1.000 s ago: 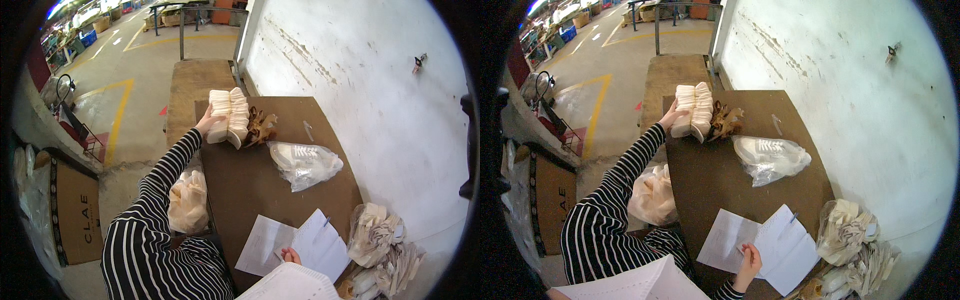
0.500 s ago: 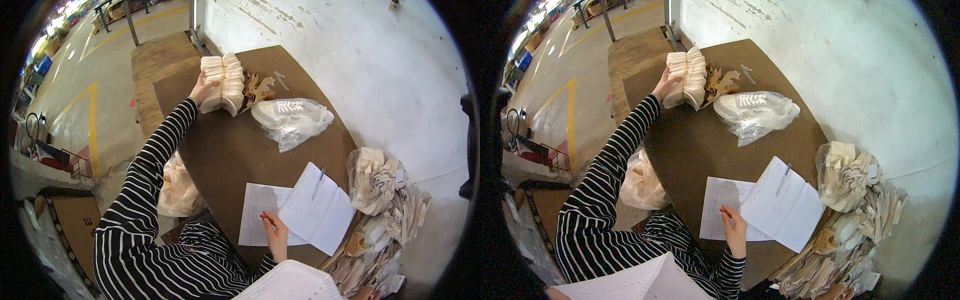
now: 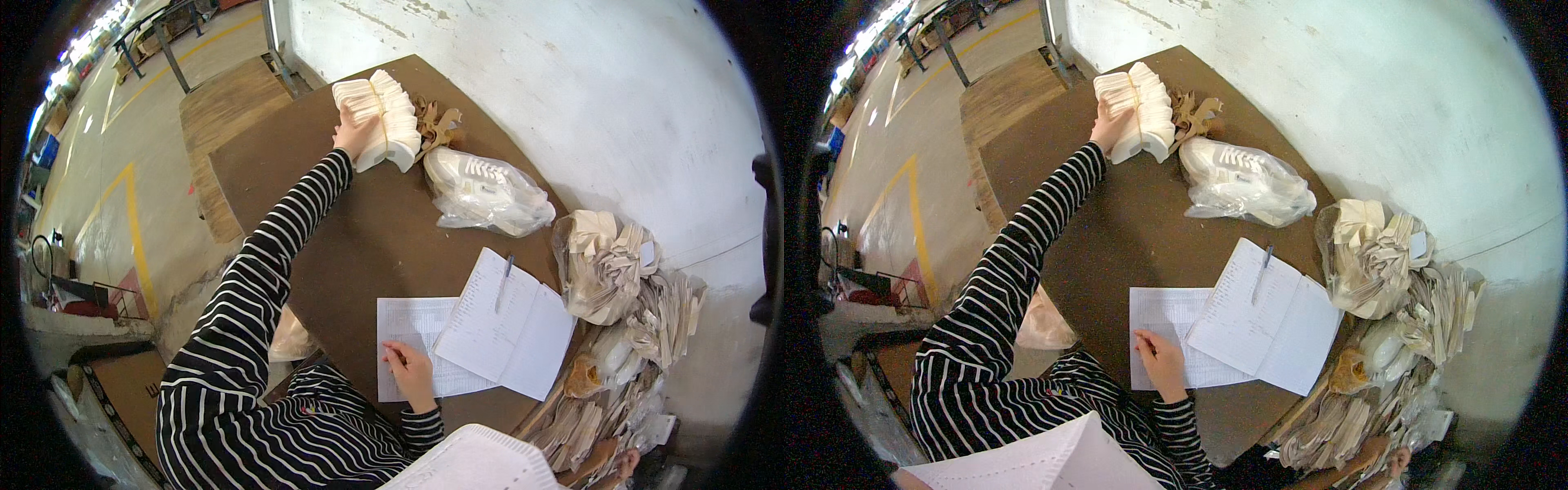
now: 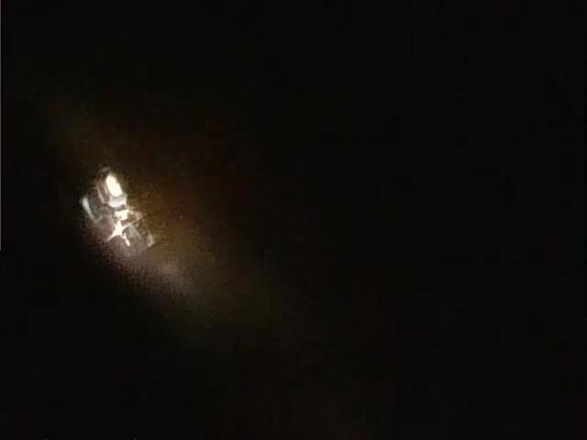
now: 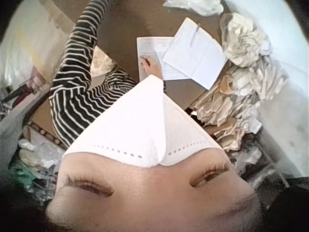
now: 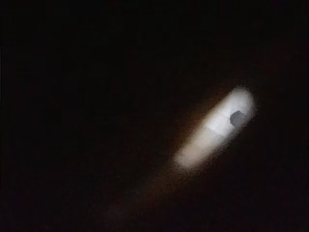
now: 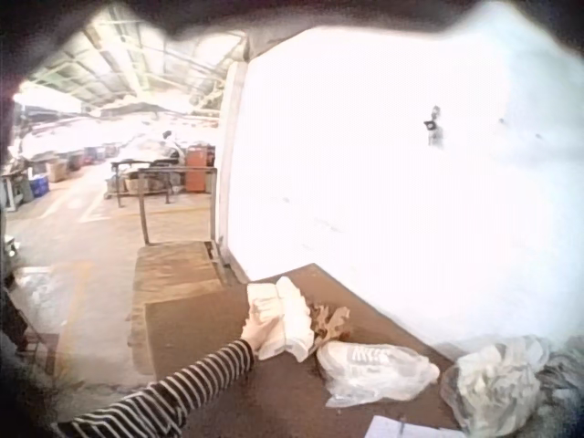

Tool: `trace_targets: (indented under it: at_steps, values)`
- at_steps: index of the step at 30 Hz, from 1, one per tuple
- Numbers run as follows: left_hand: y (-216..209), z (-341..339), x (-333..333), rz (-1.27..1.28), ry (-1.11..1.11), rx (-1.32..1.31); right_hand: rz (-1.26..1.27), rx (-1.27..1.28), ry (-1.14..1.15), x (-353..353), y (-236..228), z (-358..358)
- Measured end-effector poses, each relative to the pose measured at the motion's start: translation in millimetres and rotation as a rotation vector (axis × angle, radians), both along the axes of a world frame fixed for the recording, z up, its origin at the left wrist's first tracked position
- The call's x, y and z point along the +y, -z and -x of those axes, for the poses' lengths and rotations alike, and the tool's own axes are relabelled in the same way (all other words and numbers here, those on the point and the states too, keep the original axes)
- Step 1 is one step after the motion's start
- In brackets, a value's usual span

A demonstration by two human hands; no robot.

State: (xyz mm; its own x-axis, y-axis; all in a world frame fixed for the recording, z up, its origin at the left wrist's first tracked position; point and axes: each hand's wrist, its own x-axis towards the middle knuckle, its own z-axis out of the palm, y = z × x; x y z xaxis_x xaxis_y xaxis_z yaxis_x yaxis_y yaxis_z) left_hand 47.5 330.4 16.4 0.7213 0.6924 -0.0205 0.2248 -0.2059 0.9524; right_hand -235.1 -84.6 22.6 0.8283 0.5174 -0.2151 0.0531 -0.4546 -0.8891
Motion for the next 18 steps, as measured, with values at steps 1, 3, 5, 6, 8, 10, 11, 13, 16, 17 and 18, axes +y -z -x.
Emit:
trace_targets:
  at_steps: [1,3,5,6,8,10,11,13,16,17,18]
  values:
    - [-6,-7,-11,-0.019,-0.016,0.024,0.056,-0.063,0.087,5,-3,3]
    - [-8,-26,-27,-0.029,-0.043,0.080,0.030,-0.262,0.148,9,2,3]
    - [-2,-45,-37,-0.114,-0.084,0.129,0.011,-0.343,0.159,3,3,-2]
    - [-3,-56,-46,-0.152,-0.095,0.143,0.012,-0.336,0.157,0,0,-5]
    - [-4,-70,-55,-0.193,-0.061,0.238,-0.012,-0.332,0.159,-5,2,-8]
    - [-8,-78,-51,-0.251,-0.032,0.306,-0.062,-0.342,0.183,1,4,-5]
    - [-9,-79,-48,-0.263,-0.016,0.361,-0.031,-0.330,0.172,1,1,-3]
    - [-12,-75,-46,-0.306,-0.024,0.389,-0.062,-0.371,0.162,-1,6,-6]
    - [-24,-66,-61,-0.437,-0.001,0.362,-0.089,-0.411,0.140,-3,7,-9]
    - [-21,-66,-62,-0.522,0.024,0.322,-0.094,-0.422,0.132,-3,7,-10]
    - [-23,-60,-57,-0.615,0.031,0.285,-0.093,-0.397,0.094,-3,4,-10]
